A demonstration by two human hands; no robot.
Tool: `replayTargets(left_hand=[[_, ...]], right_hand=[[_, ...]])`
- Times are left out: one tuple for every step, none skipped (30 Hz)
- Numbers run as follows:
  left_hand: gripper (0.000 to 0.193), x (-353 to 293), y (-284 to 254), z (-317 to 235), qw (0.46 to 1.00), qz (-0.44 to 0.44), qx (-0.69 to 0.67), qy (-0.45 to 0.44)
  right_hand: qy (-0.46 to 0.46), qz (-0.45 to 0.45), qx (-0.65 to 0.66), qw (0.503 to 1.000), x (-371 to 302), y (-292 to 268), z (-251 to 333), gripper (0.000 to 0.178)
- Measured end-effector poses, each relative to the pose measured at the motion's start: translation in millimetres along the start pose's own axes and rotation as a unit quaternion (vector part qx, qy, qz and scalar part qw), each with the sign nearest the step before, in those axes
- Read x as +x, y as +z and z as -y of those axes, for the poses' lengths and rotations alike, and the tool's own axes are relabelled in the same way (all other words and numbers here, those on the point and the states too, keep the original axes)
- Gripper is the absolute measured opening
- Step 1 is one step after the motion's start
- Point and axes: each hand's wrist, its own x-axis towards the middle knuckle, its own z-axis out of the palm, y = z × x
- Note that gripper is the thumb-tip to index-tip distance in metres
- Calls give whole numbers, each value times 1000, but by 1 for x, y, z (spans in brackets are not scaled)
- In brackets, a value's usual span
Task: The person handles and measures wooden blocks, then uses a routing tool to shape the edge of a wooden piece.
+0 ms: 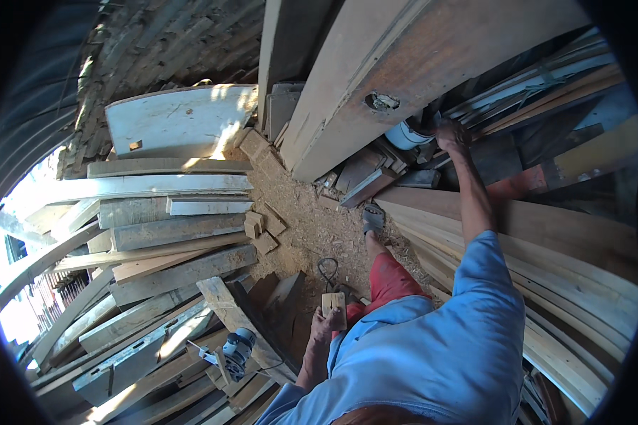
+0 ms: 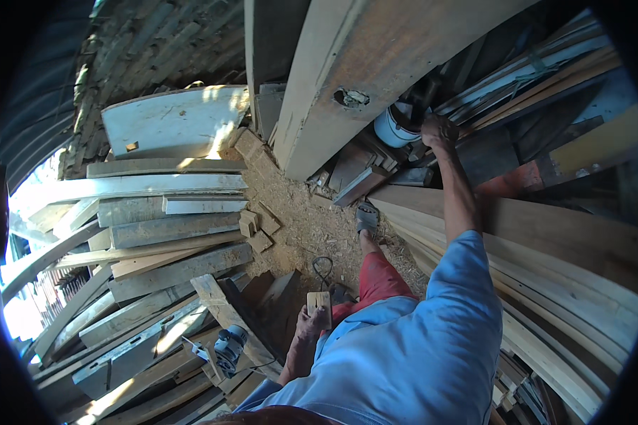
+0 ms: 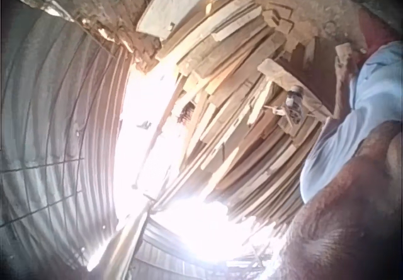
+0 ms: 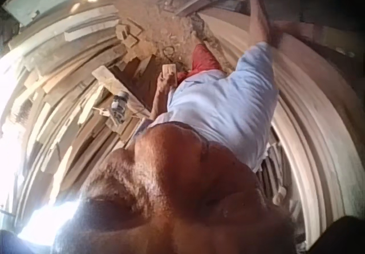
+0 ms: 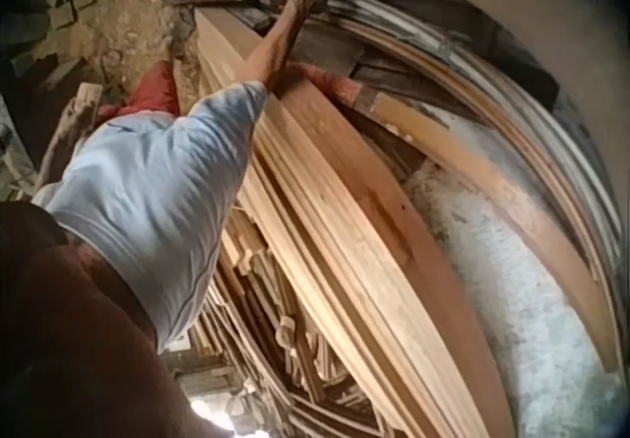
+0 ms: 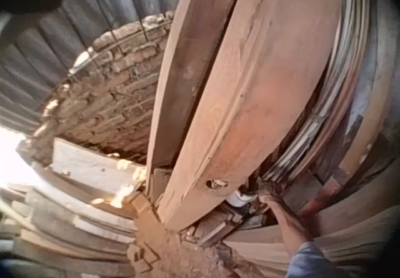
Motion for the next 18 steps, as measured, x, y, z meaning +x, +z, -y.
replayTargets(left_hand=[[28,0,-3,-1,1000,2,9,9],[29,0,-3,1,1000,15,-15,16],[30,-2,-5,3,999,28,-39,22],[31,-4,-8,7,997,41,-62,26],[31,-3,-11,7,995,54,-67,41],[31,-4,-15,5,994,66,-70,55],[31,-14,-11,13,991,59,-95,72],[31,-18,-13,5,990,66,-91,84],[31,-26,-16,-8,989,70,-87,96],[31,-36,-22,-14,988,73,-84,109],[28,-32,-36,-2,981,90,-120,121],[28,-43,-42,-5,973,103,-159,135],[28,-61,-47,-12,961,114,-202,147],[30,-78,-55,-10,947,121,-239,180],[32,-93,-66,-6,930,128,-272,211],[37,-107,-85,-5,921,141,-286,225],[43,-119,-103,-4,913,164,-291,235],[45,-135,-117,1,896,163,-312,272]], right_hand=[[18,-2,17,1000,-12,-4,-3,30],[29,-8,33,999,-23,-14,-1,30],[41,-13,50,998,-37,-24,2,31],[28,-5,35,999,-56,-28,2,33],[6,-33,39,999,-71,-26,1,30],[-14,-59,43,997,-85,-16,-5,29],[-63,-81,39,994,-94,-15,12,27],[-76,-95,89,989,-119,-16,20,31],[-91,-106,138,981,-148,-14,26,35],[-142,-87,192,967,-171,-5,28,35],[-201,-63,241,947,-195,3,35,38],[-186,50,376,906,-229,7,49,34],[-164,173,489,839,-272,8,67,31],[-192,228,519,801,-322,1,87,27],[-214,283,546,759,-371,0,105,23],[-243,325,575,711,-409,7,124,21],[-261,360,606,660,-448,17,134,19],[-252,415,621,616,-491,19,148,19]])
